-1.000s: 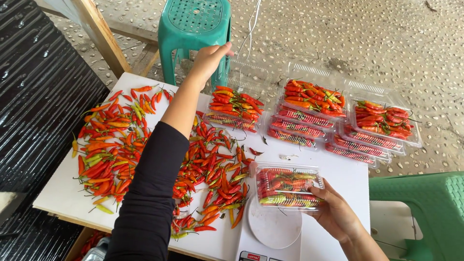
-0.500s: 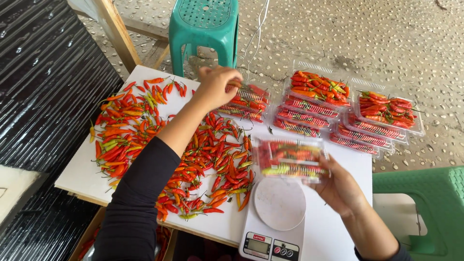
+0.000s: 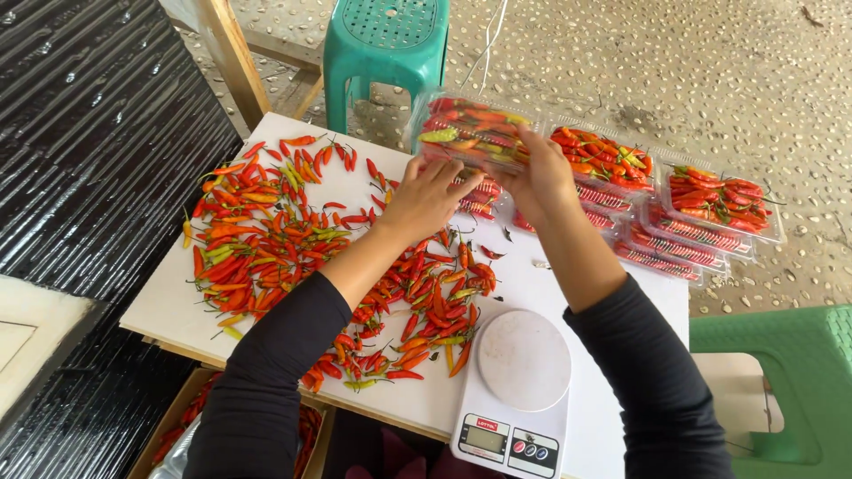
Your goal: The person picks up chili peppers from a pile on a table and places them into plastic containers by hand, using a digital scale to weigh the containers.
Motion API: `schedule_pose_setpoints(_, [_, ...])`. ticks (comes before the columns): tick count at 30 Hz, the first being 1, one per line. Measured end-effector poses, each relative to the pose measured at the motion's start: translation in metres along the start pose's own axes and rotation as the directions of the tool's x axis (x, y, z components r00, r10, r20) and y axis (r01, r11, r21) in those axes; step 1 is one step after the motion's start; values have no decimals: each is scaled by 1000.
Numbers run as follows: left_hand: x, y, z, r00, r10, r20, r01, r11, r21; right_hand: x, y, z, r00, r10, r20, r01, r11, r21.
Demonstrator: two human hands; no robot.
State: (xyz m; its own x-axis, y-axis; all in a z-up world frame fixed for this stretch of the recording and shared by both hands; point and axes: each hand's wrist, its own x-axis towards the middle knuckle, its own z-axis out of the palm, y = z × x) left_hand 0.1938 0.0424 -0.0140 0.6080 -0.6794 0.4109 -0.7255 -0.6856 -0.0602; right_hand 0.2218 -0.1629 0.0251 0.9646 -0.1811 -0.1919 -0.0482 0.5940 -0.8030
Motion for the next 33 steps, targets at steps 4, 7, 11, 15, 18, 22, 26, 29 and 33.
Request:
schedule_pose_setpoints(4, [-4, -1, 36, 951, 22, -307, 5, 996, 85, 0, 16, 6, 999, -12, -32, 12, 1000, -2])
schedule_pose_setpoints(7, [-5, 3, 42, 897, 34, -440, 45, 985, 168, 1, 25, 10, 998, -37, -46, 35, 998, -45])
schedule_pose_setpoints(11, [-5, 4, 54, 902, 50, -430, 36, 981, 191, -1, 33, 13, 998, -54, -41, 52, 998, -32])
schedule_pose_setpoints(15, [-7, 8, 61, 909, 30, -416, 36, 988, 149, -1, 39, 14, 999, -35, -21, 34, 999, -25])
schedule_pose_setpoints(18, [-10, 12, 58, 914, 7, -406, 42, 993, 112, 18, 54, -5, 998, -4, -65, 7, 999, 45])
schedule_pose_setpoints(22, [-17, 9, 40, 956, -29, -291, 41, 999, 33, 16, 63, -12, 996, -30, -86, 32, 999, 24])
schedule_pose_setpoints(26, [-22, -12, 29, 933, -34, -358, -37, 981, -189, 14, 66, -20, 995, -45, -90, 49, 998, 39])
schedule_pose_setpoints(29, [-20, -36, 18, 828, -350, -438, 124, 876, -466, 11, 64, -21, 991, -35, -127, 44, 997, 66])
schedule_pose_setpoints(33, [-10, -50, 2, 684, -729, -17, 288, 292, -912, 4, 58, -19, 992, -5, -126, 18, 995, 100])
